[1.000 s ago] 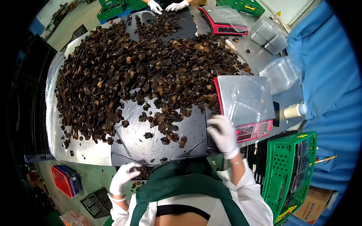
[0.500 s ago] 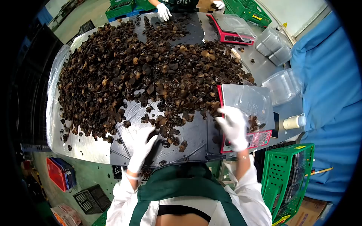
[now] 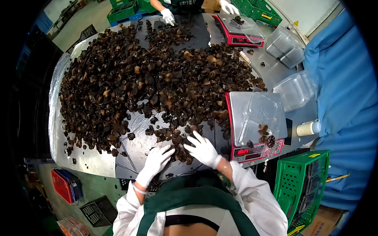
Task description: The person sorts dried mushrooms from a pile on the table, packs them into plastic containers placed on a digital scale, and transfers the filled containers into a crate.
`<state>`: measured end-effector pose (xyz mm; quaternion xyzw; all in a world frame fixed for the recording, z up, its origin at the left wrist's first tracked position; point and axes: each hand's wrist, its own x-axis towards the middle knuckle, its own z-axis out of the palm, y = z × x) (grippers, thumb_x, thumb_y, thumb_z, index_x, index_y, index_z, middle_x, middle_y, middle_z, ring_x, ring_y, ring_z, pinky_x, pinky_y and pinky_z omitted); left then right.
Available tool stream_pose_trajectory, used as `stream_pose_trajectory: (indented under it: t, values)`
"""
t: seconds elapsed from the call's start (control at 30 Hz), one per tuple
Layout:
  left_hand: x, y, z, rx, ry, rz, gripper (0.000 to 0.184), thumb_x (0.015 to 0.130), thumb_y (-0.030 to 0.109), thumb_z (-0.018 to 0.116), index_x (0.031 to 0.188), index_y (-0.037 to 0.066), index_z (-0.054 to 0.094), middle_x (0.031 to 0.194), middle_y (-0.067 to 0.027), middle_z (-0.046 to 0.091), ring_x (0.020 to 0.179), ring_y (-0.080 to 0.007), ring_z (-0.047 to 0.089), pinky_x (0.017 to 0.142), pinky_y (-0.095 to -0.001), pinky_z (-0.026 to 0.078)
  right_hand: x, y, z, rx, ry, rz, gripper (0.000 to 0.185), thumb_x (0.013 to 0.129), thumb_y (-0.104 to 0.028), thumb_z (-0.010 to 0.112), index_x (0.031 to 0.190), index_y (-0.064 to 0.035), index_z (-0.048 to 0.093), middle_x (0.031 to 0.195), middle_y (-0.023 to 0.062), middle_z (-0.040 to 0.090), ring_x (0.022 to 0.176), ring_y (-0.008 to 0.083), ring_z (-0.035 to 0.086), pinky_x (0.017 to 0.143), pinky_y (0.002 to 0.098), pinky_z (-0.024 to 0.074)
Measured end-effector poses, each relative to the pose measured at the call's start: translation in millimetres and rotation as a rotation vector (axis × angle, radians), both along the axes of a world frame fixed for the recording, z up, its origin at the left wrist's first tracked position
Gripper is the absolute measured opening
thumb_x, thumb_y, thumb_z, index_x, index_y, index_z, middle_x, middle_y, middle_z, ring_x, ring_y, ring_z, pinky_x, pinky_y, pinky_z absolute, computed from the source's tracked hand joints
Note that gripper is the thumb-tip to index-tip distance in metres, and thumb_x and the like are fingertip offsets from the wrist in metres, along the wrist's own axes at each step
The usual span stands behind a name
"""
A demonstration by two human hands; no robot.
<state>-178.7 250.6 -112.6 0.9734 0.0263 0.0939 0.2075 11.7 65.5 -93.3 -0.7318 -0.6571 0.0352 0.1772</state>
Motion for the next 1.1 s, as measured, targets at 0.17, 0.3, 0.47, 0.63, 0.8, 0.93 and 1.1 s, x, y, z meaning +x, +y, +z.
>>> stream_pose_trajectory:
  t: [0.17, 0.3, 0.47, 0.63, 0.8, 0.93, 1.1]
  values:
    - [-20, 3, 13, -0.151, -0.040, 0.143, 0.034, 0.079, 0.023, 0.067, 0.111, 0.013, 0.064, 0.116, -0.0090, 0.059, 0.094, -0.0275, 0.057, 0.081, -0.0385, 0.046, -5, -41, 2, -0.071, 0.134, -0.095, 0.035, 0.076, -0.020, 0.069, 0.110, -0.0167, 0.064, 0.121, 0.0098, 0.056, 0.113, 0.0304, 0.052, 0.087, 0.0378, 0.0473]
    - [18, 4, 4, -0.183, -0.174, 0.211, 0.034, 0.079, 0.023, 0.068, 0.110, 0.009, 0.064, 0.117, -0.0106, 0.059, 0.103, -0.0306, 0.056, 0.087, -0.0394, 0.045, 12, -14, 16, 0.225, 0.233, -0.371, 0.032, 0.079, -0.015, 0.067, 0.110, -0.0087, 0.064, 0.118, 0.0119, 0.057, 0.108, 0.0310, 0.054, 0.091, 0.0388, 0.0462]
    - [66, -17, 5, -0.003, -0.040, 0.051, 0.053, 0.078, 0.029, 0.067, 0.128, 0.017, 0.053, 0.134, -0.0105, 0.048, 0.124, -0.0349, 0.043, 0.102, -0.0475, 0.035, 30, 15, -8, -0.057, 0.101, -0.359, 0.057, 0.080, -0.015, 0.063, 0.134, -0.0215, 0.047, 0.143, 0.0139, 0.036, 0.130, 0.0374, 0.034, 0.097, 0.0414, 0.0423]
    - [24, -5, -7, -0.052, -0.022, 0.135, 0.036, 0.081, 0.031, 0.064, 0.114, 0.016, 0.063, 0.122, -0.0086, 0.055, 0.120, -0.0320, 0.046, 0.101, -0.0486, 0.033, 14, -35, -25, 0.110, 0.248, -0.355, 0.028, 0.078, -0.009, 0.061, 0.106, -0.0117, 0.065, 0.119, 0.0105, 0.056, 0.114, 0.0319, 0.051, 0.093, 0.0393, 0.0447]
    - [20, -7, 8, -0.132, -0.191, 0.193, 0.022, 0.074, 0.025, 0.072, 0.087, 0.007, 0.066, 0.109, -0.0106, 0.062, 0.106, -0.0316, 0.055, 0.090, -0.0430, 0.042, 6, -33, -2, 0.076, 0.338, -0.418, 0.042, 0.078, -0.013, 0.065, 0.120, -0.0150, 0.060, 0.132, 0.0149, 0.048, 0.115, 0.0345, 0.049, 0.096, 0.0393, 0.0434]
    - [70, -25, 17, -0.168, -0.194, 0.055, 0.034, 0.072, 0.030, 0.073, 0.096, 0.008, 0.064, 0.093, -0.0070, 0.063, 0.091, -0.0262, 0.059, 0.080, -0.0391, 0.045, 19, -7, -13, -0.039, 0.172, -0.374, 0.045, 0.079, -0.014, 0.063, 0.124, -0.0183, 0.058, 0.133, 0.0147, 0.047, 0.115, 0.0335, 0.049, 0.095, 0.0391, 0.0439]
    - [81, -33, -5, -0.141, -0.018, 0.047, 0.030, 0.075, 0.028, 0.070, 0.097, 0.009, 0.065, 0.090, -0.0079, 0.064, 0.086, -0.0253, 0.059, 0.075, -0.0383, 0.044, 22, -30, -22, 0.064, 0.263, -0.379, 0.035, 0.080, -0.014, 0.063, 0.116, -0.0114, 0.062, 0.123, 0.0151, 0.054, 0.109, 0.0344, 0.052, 0.092, 0.0395, 0.0446]
